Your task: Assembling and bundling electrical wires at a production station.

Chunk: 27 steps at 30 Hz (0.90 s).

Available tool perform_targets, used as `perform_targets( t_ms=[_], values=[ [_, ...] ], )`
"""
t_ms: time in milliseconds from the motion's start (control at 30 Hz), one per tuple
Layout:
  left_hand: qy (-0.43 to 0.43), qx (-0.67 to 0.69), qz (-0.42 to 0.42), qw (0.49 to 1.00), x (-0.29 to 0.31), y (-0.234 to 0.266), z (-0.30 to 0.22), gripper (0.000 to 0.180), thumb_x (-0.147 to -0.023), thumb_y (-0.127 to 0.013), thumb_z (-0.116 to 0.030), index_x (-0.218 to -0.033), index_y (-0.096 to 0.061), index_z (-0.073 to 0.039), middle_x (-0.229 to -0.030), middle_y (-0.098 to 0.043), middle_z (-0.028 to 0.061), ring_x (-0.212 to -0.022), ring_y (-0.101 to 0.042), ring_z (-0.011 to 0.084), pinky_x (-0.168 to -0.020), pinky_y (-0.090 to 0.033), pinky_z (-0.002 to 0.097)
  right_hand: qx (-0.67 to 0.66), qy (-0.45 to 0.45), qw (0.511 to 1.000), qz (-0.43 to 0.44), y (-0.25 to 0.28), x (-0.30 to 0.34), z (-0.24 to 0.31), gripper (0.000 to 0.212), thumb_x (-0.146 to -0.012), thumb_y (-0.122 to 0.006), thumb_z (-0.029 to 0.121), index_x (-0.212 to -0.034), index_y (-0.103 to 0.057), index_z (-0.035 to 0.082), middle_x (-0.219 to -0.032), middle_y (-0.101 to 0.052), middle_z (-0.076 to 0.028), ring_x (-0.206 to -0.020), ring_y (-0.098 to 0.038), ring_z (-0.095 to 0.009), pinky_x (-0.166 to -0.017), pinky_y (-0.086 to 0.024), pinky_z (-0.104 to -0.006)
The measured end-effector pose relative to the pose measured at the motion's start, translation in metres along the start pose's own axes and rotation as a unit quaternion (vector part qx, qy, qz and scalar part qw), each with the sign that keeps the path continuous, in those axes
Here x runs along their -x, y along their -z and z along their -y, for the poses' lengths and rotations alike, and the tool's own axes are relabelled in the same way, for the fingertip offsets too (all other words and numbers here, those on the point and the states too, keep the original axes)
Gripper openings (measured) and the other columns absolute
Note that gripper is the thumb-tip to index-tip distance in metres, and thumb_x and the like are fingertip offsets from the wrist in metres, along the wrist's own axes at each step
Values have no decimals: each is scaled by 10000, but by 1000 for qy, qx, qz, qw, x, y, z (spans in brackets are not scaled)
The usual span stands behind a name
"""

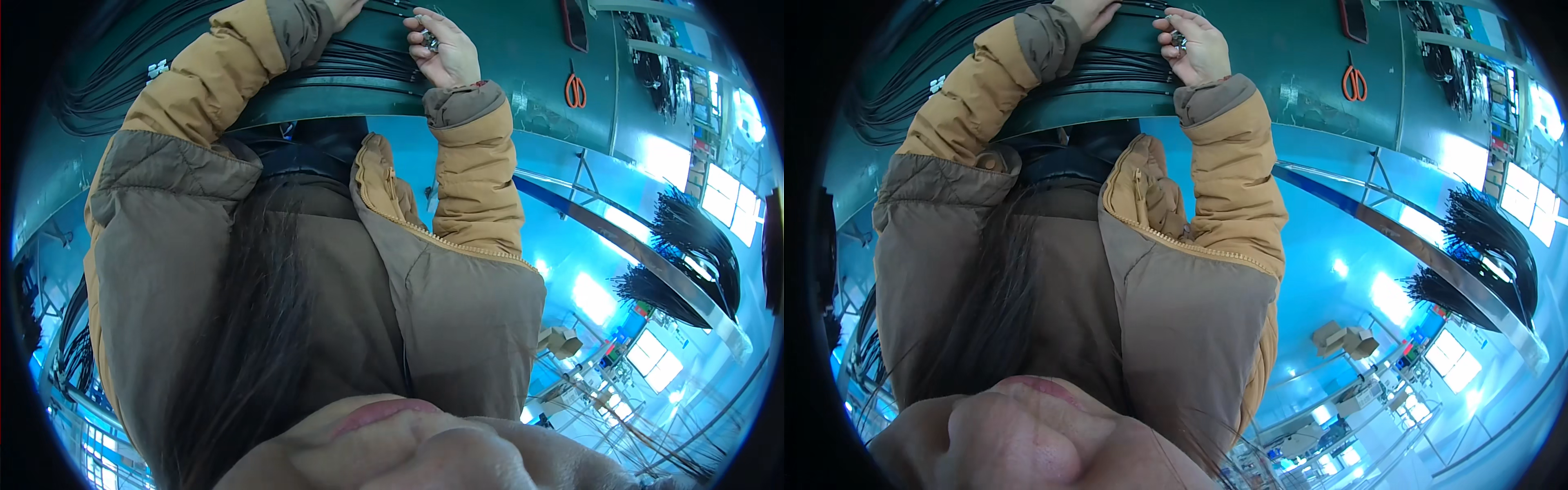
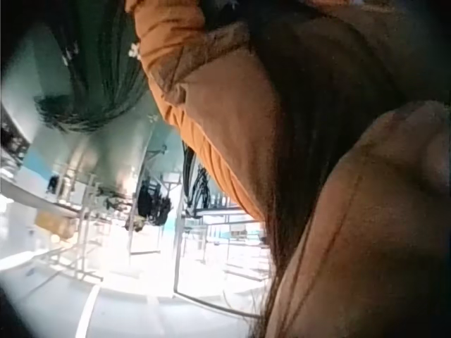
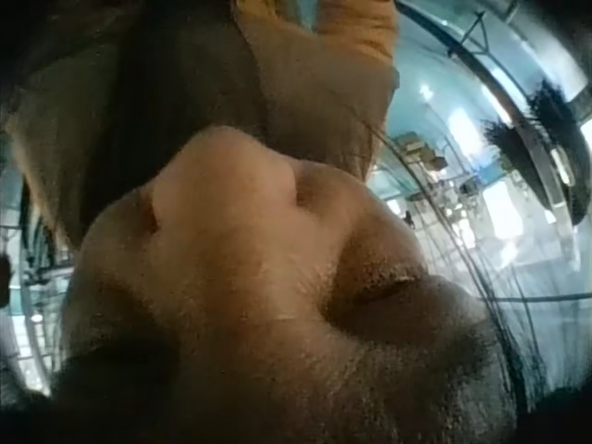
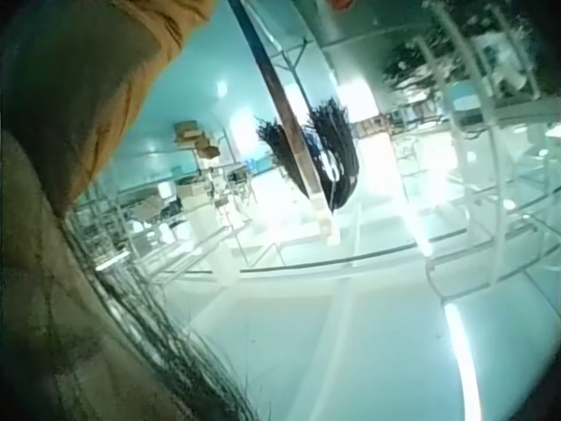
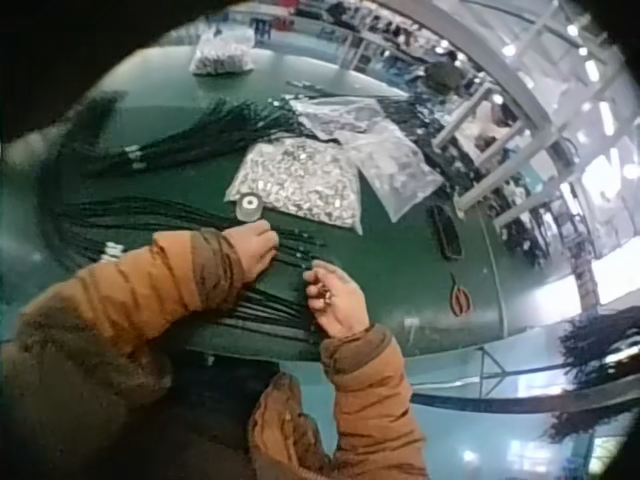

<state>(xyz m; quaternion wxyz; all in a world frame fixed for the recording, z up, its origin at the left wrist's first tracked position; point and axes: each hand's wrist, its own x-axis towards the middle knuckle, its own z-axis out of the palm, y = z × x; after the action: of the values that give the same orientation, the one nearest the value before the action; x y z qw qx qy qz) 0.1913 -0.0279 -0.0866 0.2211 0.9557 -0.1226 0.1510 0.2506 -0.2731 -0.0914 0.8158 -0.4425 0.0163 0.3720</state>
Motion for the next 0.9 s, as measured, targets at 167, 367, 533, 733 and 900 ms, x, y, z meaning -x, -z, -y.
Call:
perform_targets(
  t_ms=[167, 367, 533, 733, 900],
  values=[
    [-42, 59, -65, 995, 9, 9, -13, 111, -942, -700, -160, -1020, -704, -82, -928, -618, 145, -828, -638, 373, -741, -544, 441, 32, -19, 999, -8, 1, -2, 0, 87, -1043, -599, 118, -1104, -634, 67, -902, -655, -74, -672, -572, -129, -521, -453, -220],
    [-44, 47, -52, 997, 10, 11, -18, 84, -938, -711, -171, -981, -719, -100, -899, -625, 135, -809, -644, 371, -713, -545, 456, 14, -28, 999, 13, 2, -3, -1, 98, -1049, -589, 126, -1116, -637, 72, -895, -647, -76, -669, -563, -136, -520, -447, -235],
    [-57, 56, -51, 996, 12, 13, -19, 85, -937, -713, -176, -985, -717, -106, -907, -624, 134, -802, -646, 372, -702, -545, 457, 7, -25, 1000, 12, -4, 3, 4, 101, -1047, -585, 119, -1114, -636, 62, -884, -632, -70, -665, -551, -132, -523, -436, -231],
    [-53, 48, -29, 997, 17, 15, -27, 91, -937, -711, -169, -970, -697, -84, -926, -621, 136, -792, -643, 376, -700, -546, 459, 264, 50, 961, -62, -44, 13, 1, 125, -1048, -601, 157, -1069, -646, 42, -816, -625, -49, -614, -530, -118, -512, -430, -243],
    [-20, 174, -101, 979, 5, 17, -43, 116, -930, -723, -174, -959, -710, -63, -885, -655, 134, -780, -658, 356, -694, -548, 434, 206, 39, 977, 39, -31, 5, 2, 234, -1077, -546, 239, -1072, -644, 26, -803, -617, -44, -592, -520, -114, -487, -410, -246]
  ],
)
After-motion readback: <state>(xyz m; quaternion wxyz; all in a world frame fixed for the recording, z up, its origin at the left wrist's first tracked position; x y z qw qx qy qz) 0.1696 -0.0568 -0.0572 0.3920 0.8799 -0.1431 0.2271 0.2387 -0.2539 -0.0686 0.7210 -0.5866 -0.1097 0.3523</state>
